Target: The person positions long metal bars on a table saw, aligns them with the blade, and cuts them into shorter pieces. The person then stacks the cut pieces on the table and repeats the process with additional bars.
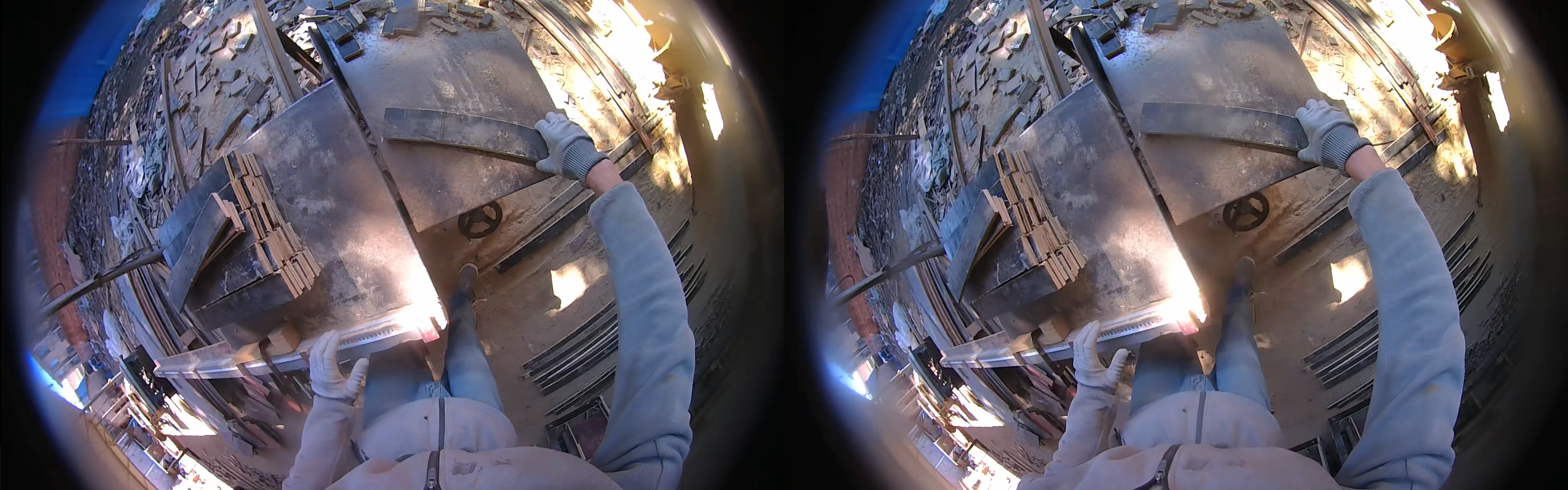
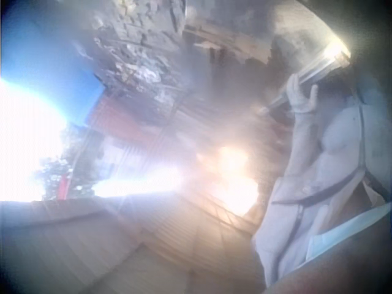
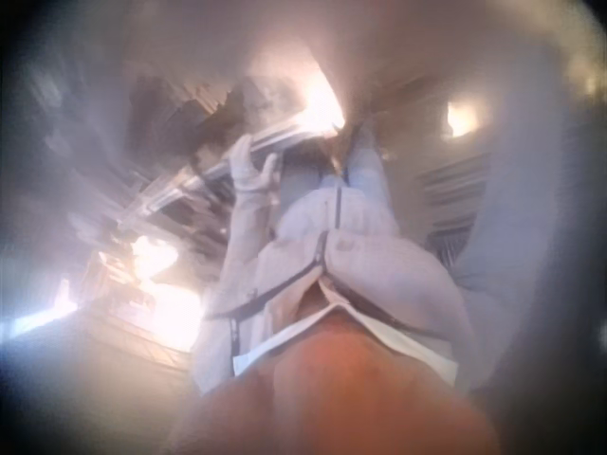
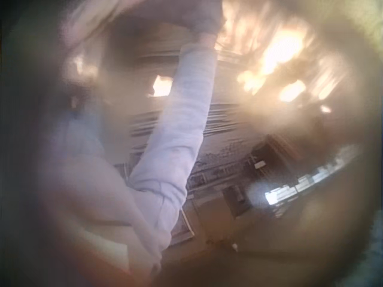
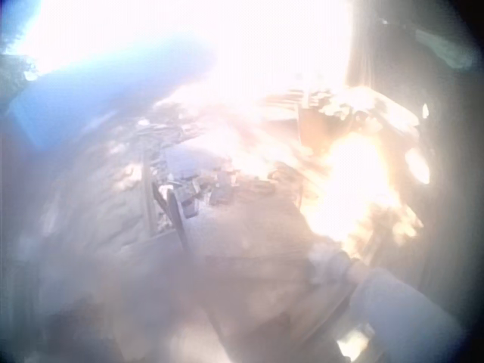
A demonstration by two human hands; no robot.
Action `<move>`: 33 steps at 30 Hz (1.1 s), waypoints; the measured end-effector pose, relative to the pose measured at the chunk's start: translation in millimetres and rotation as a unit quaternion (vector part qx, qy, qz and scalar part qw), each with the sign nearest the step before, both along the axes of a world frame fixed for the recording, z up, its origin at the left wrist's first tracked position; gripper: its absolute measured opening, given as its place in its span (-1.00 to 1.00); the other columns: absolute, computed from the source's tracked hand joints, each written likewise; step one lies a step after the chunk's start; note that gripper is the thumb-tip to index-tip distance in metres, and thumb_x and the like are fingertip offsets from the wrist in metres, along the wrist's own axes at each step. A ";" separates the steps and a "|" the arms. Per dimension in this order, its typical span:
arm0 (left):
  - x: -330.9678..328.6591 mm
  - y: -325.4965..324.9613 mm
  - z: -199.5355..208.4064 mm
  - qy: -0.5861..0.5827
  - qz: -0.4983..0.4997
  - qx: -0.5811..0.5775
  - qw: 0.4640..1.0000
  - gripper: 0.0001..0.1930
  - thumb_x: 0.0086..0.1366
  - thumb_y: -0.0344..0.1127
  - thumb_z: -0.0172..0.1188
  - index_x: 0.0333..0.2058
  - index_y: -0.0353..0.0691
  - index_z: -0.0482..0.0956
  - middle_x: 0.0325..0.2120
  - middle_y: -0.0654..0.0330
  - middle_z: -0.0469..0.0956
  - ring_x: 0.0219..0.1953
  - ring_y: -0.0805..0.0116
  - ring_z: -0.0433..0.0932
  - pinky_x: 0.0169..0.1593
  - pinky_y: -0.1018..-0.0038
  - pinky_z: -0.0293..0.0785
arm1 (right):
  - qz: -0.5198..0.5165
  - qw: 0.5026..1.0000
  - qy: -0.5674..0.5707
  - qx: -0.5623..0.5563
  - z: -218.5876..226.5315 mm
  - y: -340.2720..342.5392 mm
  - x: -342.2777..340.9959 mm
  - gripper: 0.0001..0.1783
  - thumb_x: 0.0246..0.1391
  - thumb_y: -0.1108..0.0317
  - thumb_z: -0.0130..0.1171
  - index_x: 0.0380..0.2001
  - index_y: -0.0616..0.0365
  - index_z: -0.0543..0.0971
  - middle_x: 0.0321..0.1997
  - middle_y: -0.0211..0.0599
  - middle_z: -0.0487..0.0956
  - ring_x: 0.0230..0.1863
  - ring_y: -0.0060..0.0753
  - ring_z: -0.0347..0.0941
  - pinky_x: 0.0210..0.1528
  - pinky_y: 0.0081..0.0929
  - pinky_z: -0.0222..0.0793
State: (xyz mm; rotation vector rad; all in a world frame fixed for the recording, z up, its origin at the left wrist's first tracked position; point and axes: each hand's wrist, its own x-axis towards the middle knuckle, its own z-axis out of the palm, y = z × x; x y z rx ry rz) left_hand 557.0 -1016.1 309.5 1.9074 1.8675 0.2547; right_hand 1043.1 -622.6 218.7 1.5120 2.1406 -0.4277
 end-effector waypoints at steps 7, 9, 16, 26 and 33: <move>54.7 7.2 -47.7 0.028 -0.014 0.000 1.000 0.55 -0.34 0.26 0.75 0.53 -0.35 0.02 0.52 -0.26 0.07 0.59 -0.29 0.01 0.64 -0.14 -0.06 | 0.189 0.975 0.113 0.025 -3.5 -133.9 -55.2 -0.29 -0.06 0.13 0.56 0.12 0.16 0.53 0.08 -0.11 0.51 0.20 -0.01 0.47 0.19 -0.11 0.47; 61.4 17.8 -58.8 0.061 -0.048 -0.051 0.996 0.63 -0.32 0.42 0.66 0.55 -0.44 -0.06 0.58 -0.28 -0.06 0.65 -0.24 -0.13 0.66 -0.13 -0.25 | 0.249 0.959 0.129 0.049 -11.2 -156.1 -61.2 -0.32 -0.07 0.17 0.53 0.12 0.16 0.53 0.05 -0.13 0.51 0.16 -0.03 0.47 0.14 -0.10 0.46; 69.9 39.4 -87.4 0.161 -0.094 -0.158 0.970 0.43 -0.09 0.47 0.53 0.54 -0.39 0.09 0.56 -0.26 0.03 0.64 -0.22 -0.08 0.65 -0.08 -0.16 | 0.244 0.961 0.131 0.001 -17.3 -189.5 -50.7 -0.15 -0.08 0.13 0.54 0.28 0.22 0.48 0.05 -0.14 0.48 0.14 -0.03 0.44 0.13 -0.08 0.42; 60.9 39.9 -97.1 0.071 -0.074 -0.020 0.995 0.12 -0.11 0.13 0.63 0.39 -0.27 0.35 0.36 -0.19 0.31 0.46 -0.27 0.26 0.50 -0.06 0.30 | 0.248 0.946 0.182 0.097 -36.3 -203.4 -27.0 -0.11 -0.04 0.25 0.48 0.37 0.26 0.41 0.14 -0.09 0.49 0.18 0.02 0.43 0.27 -0.04 0.37; 62.0 37.9 -92.7 0.062 -0.070 -0.009 0.996 -0.16 0.01 -0.27 0.35 0.34 -0.32 0.40 0.34 -0.26 0.34 0.42 -0.28 0.33 0.46 -0.05 0.36 | 0.082 0.987 0.101 0.093 -31.2 -221.9 22.2 0.09 0.00 0.07 0.58 0.56 0.03 0.29 0.62 -0.10 0.30 0.58 0.07 0.22 0.64 -0.13 0.12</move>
